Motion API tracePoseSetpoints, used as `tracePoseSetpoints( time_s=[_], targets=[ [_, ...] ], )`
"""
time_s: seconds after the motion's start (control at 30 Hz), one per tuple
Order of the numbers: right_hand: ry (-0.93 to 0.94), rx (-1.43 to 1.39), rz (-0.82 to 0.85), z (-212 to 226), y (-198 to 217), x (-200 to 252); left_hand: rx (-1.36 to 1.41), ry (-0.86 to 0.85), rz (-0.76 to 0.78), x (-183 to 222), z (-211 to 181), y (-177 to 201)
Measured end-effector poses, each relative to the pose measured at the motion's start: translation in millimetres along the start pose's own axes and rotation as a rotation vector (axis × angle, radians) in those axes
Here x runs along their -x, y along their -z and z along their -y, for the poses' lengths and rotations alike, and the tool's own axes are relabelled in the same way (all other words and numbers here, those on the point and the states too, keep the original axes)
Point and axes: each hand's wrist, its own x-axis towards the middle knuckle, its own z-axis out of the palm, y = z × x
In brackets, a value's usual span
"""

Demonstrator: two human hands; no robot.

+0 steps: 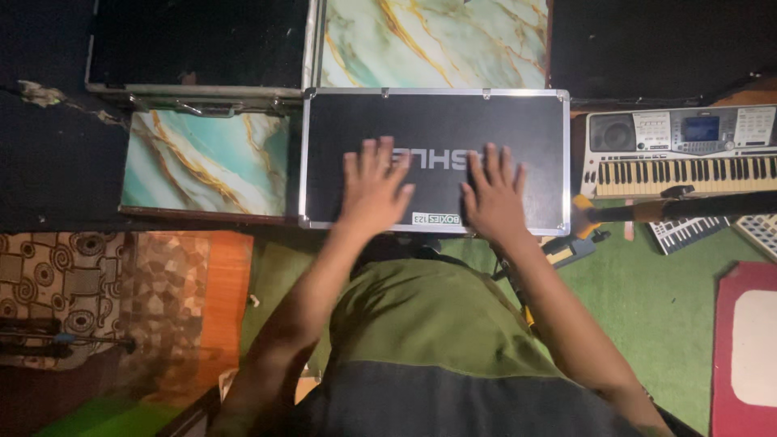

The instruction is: The person picks up a flight case, opens it, and places a foam insert inside. The person then picks up a black rack-mount electronic device from the floor, places it into the case, and closes the lid.

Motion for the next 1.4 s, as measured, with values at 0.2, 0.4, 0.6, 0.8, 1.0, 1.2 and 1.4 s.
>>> tracePoseSetpoints(
  time_s=[0.2,0.4,0.6,0.8,1.0,1.2,1.4],
  targets=[
    [-0.064,0.019,0.029,12.6,-2.2,-39.0,0.097,-0.001,-0.065,-49.9,-33.1,-17.1],
    [-0.233,0.035,-0.054,-40.9,30.7,-34.8,0.064,0.140,-0.086,-54.3,36.0,-2.2],
    [-0.323,0.051,-0.053,-68.4,41.0,-22.5,0.043,0.190,-0.126,-37.5,58.7,2.2],
    [-0.304,-0.109,-0.110,-77.1,38.5,-21.5,0.043,0.269,-0.098,-36.8,60.4,6.9],
    [-0.252,-0.663,-0.170,-118.7,34.2,-9.0,0.130,0.393,-0.128,-11.7,81.7,12.2],
    [-0.414,-1.396,-0.053,-182.9,-32.6,14.7,0.733,0.486,-0.219,11.5,130.3,-7.9],
    [-0.960,-1.453,-0.050,-208.8,-73.3,33.0,1.640,0.811,0.049,37.4,174.9,-64.3]
  ],
)
